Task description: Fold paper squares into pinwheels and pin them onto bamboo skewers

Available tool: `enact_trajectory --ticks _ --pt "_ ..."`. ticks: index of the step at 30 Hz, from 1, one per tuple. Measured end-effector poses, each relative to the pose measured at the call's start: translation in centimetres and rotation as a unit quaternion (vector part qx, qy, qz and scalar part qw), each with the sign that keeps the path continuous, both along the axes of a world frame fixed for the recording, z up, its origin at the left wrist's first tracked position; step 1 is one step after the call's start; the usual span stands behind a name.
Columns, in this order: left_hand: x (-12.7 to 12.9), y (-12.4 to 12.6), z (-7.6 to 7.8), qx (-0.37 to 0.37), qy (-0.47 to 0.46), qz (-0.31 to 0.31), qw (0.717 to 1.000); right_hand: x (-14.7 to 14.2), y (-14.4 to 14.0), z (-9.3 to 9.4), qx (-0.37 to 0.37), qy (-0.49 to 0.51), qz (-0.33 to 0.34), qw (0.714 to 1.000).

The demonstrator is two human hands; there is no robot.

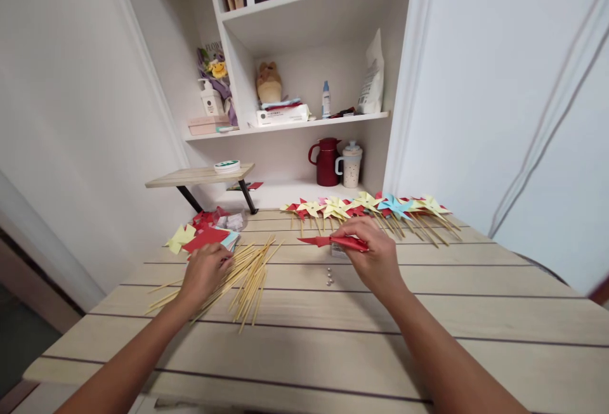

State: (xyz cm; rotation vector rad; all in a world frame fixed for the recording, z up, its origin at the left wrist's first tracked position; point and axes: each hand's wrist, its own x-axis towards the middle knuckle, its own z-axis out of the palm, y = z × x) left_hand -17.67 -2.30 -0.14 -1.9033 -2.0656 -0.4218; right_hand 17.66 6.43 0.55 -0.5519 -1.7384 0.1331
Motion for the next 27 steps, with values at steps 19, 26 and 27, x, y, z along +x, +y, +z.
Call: enact_trajectory --ticks 19,26,27 --pt "1.1 1.7 -1.6 -0.014 0.049 -0.043 0.998 -0.2 -0.2 0.0 0.004 -0.005 0.003 1.000" --pt "2.4 1.7 -1.5 -0.034 0.046 -0.043 0.997 -0.3 -0.4 0.1 0.012 -0.009 0.012 1.000" --pt "2.5 1.7 -1.6 -0.033 0.043 -0.036 0.998 -0.3 -0.4 0.1 0.013 -0.009 0.016 1.000"
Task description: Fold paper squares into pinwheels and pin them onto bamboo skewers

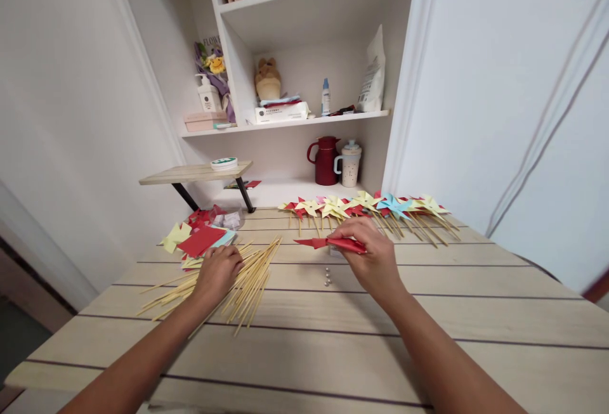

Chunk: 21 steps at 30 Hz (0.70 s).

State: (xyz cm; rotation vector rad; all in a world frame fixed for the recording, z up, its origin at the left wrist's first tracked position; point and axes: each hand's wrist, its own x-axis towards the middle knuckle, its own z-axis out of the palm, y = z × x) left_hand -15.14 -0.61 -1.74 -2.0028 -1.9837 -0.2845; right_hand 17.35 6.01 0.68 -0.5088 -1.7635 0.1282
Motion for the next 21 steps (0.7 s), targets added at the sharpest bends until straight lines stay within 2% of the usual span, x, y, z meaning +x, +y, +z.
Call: enact_trajectory --ticks 5,9,12,15,17,19,21 --pt "0.2 0.0 -0.2 0.011 -0.019 0.027 0.999 -0.1 -0.1 0.1 0.002 -0.004 0.007 1.000" --pt "0.3 -0.2 0.0 0.020 -0.032 0.024 0.999 -0.1 -0.2 0.3 -0.002 -0.001 0.012 1.000" --pt "0.5 -0.4 0.6 0.030 -0.035 0.011 0.999 -0.2 -0.3 0.4 0.001 0.001 0.017 1.000" --pt "1.1 -0.6 1.9 0.072 -0.059 -0.024 0.995 -0.4 -0.5 0.5 -0.001 0.001 0.026 1.000" --pt "2.2 -0.5 3.0 0.106 -0.117 -0.067 0.985 -0.7 -0.6 0.6 -0.007 0.005 0.036 0.999" --pt "3.8 -0.3 4.0 0.113 -0.221 -0.109 0.963 -0.9 -0.8 0.7 -0.012 0.013 0.050 0.999" --pt "6.0 0.1 4.8 0.075 -0.377 -0.150 0.911 -0.9 -0.9 0.8 -0.021 0.025 0.066 0.997"
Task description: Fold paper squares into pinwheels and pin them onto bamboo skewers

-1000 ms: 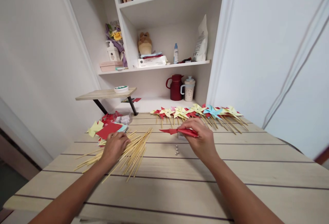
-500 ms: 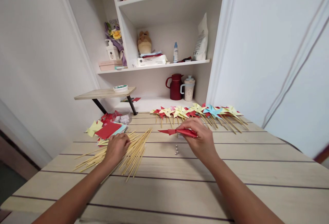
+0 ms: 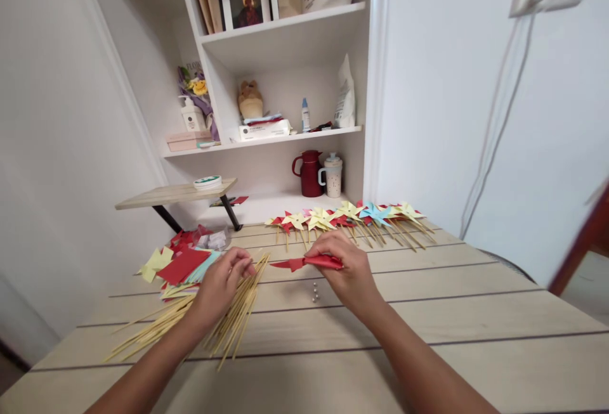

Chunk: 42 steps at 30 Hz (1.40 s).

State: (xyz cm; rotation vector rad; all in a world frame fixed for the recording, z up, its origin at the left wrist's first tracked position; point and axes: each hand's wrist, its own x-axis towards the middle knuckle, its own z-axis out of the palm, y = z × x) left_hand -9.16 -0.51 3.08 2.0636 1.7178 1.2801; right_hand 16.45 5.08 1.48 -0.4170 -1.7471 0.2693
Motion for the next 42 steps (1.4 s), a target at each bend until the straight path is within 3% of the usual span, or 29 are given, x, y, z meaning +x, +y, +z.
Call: enact_trajectory --ticks 3,5,10,12,14,18,21,24,32,42 --pt "3.1 1.1 0.4 -0.087 -0.210 -0.114 0.967 0.4 0.1 0.3 -0.042 0.022 0.014 0.999" --pt "4.7 2.2 0.2 -0.113 -0.311 -0.140 0.933 0.9 0.3 0.6 -0.078 0.041 0.023 0.996" --pt "5.9 4.5 -2.1 -0.115 -0.542 -0.104 0.826 2.3 0.7 1.2 -0.131 0.045 0.057 0.989" --pt "5.9 4.8 -3.2 -0.089 -0.587 -0.073 0.801 2.5 0.5 1.4 -0.110 0.017 0.062 0.992" --pt "5.8 4.7 -3.8 -0.045 -0.588 -0.055 0.806 2.4 0.2 1.5 -0.068 -0.015 0.057 0.996" --pt "6.0 3.9 -3.7 0.034 -0.511 -0.029 0.858 1.9 -0.4 1.7 0.031 -0.059 0.050 0.997" --pt "6.3 3.2 -3.3 0.024 -0.435 -0.031 0.899 1.6 -0.8 1.8 0.085 -0.059 0.050 0.993" --pt "6.6 2.6 -2.9 0.006 -0.394 -0.039 0.918 1.7 -1.0 1.9 0.106 -0.057 0.046 0.992" --pt "7.0 2.0 -2.7 0.002 -0.369 -0.082 0.926 1.6 -0.9 1.5 0.101 -0.072 0.050 0.991" --pt "8.1 1.6 -3.1 -0.051 -0.400 -0.170 0.899 0.7 -1.2 1.5 0.094 -0.072 0.053 0.992"
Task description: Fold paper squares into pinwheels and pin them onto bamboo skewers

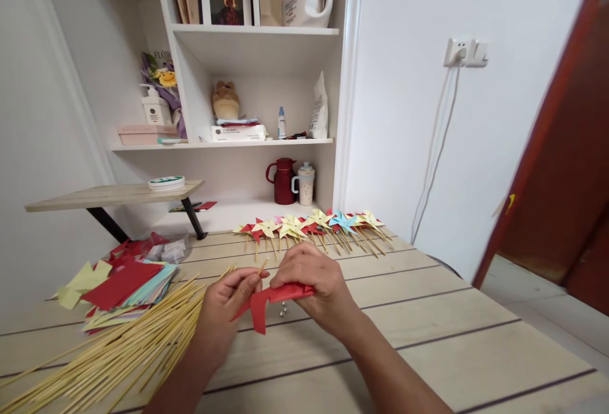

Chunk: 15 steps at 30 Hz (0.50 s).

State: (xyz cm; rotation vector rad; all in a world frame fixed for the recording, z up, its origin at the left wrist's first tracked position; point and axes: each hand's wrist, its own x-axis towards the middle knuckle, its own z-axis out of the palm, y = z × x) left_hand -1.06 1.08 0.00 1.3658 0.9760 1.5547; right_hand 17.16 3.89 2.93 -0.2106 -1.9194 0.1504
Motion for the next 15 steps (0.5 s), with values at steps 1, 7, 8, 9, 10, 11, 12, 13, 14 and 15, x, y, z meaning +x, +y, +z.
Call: enact_trajectory --ticks 1,7,8,9,10,11,12,13,14,15 --pt "0.1 -0.1 0.1 -0.003 -0.009 -0.004 1.000 0.0 0.0 0.0 -0.001 0.001 -0.002 1.000" --pt "0.5 -0.3 0.4 -0.022 -0.028 -0.021 0.999 0.0 -0.1 0.2 -0.004 0.004 -0.003 1.000" --pt "0.6 -0.3 0.3 -0.024 -0.026 -0.020 0.999 -0.1 -0.1 0.1 -0.005 0.003 -0.003 1.000" --pt "0.6 -0.3 0.3 -0.025 -0.024 -0.019 0.999 -0.1 -0.1 0.1 -0.006 0.001 -0.003 1.000" --pt "0.6 -0.3 0.2 -0.027 -0.025 -0.017 0.999 -0.1 -0.1 0.1 -0.008 -0.001 -0.003 1.000" --pt "0.7 -0.2 0.0 -0.028 -0.026 -0.016 0.999 -0.1 -0.1 0.1 -0.010 -0.002 -0.003 1.000" --pt "0.6 -0.1 -0.2 -0.030 -0.031 -0.016 0.999 -0.1 -0.1 0.0 -0.011 -0.003 -0.004 1.000" --pt "0.6 0.2 -0.5 -0.033 -0.040 -0.013 0.999 -0.1 -0.1 0.0 -0.013 -0.004 -0.004 1.000" --pt "0.5 0.5 -0.9 -0.037 -0.053 -0.008 0.998 0.0 -0.1 0.0 -0.014 -0.003 -0.003 1.000" --pt "0.3 0.9 -1.2 -0.041 -0.070 -0.001 0.997 0.1 0.0 0.0 -0.015 0.000 -0.004 1.000"
